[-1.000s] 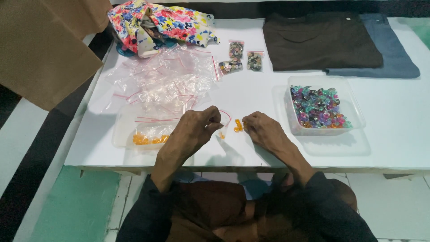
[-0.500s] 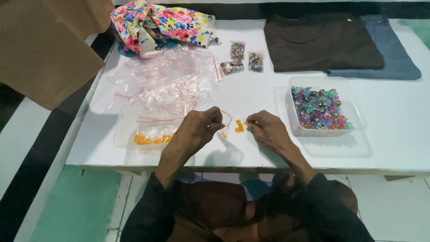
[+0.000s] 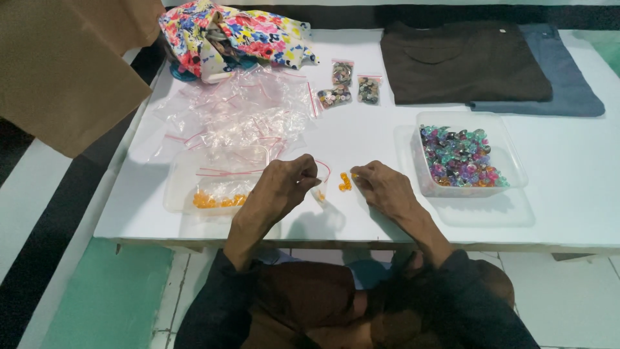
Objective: Picking small beads from a surface and placing them into a small plastic bag
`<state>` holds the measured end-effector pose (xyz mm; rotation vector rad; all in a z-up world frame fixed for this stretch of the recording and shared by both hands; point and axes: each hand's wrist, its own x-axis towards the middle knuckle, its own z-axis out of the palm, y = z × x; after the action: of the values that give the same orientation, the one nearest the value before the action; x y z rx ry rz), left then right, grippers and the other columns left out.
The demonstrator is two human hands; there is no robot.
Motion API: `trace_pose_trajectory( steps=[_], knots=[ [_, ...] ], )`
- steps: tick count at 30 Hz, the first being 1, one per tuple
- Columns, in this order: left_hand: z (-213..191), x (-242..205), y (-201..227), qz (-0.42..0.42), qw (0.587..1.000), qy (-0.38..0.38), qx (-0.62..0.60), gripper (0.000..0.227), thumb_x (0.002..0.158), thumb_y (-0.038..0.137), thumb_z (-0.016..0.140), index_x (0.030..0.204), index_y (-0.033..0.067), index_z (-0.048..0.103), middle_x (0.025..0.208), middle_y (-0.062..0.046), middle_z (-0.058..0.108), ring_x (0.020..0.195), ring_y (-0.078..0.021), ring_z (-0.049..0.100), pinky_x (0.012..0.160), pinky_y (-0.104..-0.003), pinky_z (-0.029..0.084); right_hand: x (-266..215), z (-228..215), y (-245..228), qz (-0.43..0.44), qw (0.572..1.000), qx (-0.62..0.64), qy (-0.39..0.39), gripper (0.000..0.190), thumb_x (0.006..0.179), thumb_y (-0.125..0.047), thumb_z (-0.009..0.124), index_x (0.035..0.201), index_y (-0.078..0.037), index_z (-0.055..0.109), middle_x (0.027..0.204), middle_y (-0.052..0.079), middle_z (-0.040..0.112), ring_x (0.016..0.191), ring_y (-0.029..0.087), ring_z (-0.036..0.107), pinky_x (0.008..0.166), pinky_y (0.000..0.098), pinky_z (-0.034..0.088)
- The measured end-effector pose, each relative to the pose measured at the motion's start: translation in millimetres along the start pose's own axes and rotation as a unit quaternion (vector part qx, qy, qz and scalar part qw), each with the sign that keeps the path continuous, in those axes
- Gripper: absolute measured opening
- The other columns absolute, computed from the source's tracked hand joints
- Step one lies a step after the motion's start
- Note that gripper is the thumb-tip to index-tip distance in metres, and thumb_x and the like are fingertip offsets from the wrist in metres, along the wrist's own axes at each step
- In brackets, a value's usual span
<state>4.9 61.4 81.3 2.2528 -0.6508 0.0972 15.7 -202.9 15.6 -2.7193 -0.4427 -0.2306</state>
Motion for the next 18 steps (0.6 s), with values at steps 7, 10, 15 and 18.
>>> trace_pose_trajectory(
  steps=[7, 10, 15, 18],
  knots=[
    [-1, -1, 6, 0.009, 1.0, -0.003, 0.0, 0.012, 0.089, 0.013, 0.073, 0.094, 0.0113, 0.062, 0.08, -0.012, 0.074, 0.086, -0.0406, 0.074, 0.071, -0.051, 0.059, 2, 9, -2, -0.015, 0.997, -0.08, 0.01, 0.024, 0.099, -0.031, 0.065, 0.121, -0.03, 0.073, 0.101, 0.002, 0.072, 0.088, 0.021, 0.075, 0.074, 0.0351, 0.064],
    [-2, -2, 7, 0.015, 1.0, -0.001, 0.001, 0.011, 0.09, 0.012, 0.072, 0.093, 0.0108, 0.061, 0.08, -0.012, 0.074, 0.087, -0.0402, 0.074, 0.072, -0.051, 0.059, 3, 8, -3, -0.001, 0.998, -0.056, 0.024, 0.027, 0.1, -0.031, 0.063, 0.127, -0.026, 0.068, 0.102, 0.005, 0.072, 0.087, 0.023, 0.075, 0.073, 0.0372, 0.064],
    [1, -1, 5, 0.027, 1.0, 0.006, 0.005, 0.012, 0.09, 0.012, 0.073, 0.092, 0.0108, 0.061, 0.08, -0.011, 0.074, 0.086, -0.0401, 0.075, 0.071, -0.05, 0.06, 6, -2, -8, 0.006, 0.999, -0.034, 0.017, 0.03, 0.098, -0.031, 0.066, 0.126, -0.02, 0.071, 0.1, 0.009, 0.073, 0.083, 0.028, 0.075, 0.07, 0.0413, 0.064],
    [-1, -1, 11, 0.021, 1.0, 0.002, 0.009, 0.011, 0.091, 0.013, 0.07, 0.092, 0.011, 0.06, 0.078, -0.013, 0.072, 0.086, -0.042, 0.073, 0.071, -0.052, 0.058, 10, 0, -9, 0.007, 0.999, -0.035, -0.01, 0.025, 0.1, -0.031, 0.062, 0.118, -0.02, 0.074, 0.1, 0.009, 0.072, 0.083, 0.028, 0.075, 0.07, 0.0409, 0.064]
  ],
)
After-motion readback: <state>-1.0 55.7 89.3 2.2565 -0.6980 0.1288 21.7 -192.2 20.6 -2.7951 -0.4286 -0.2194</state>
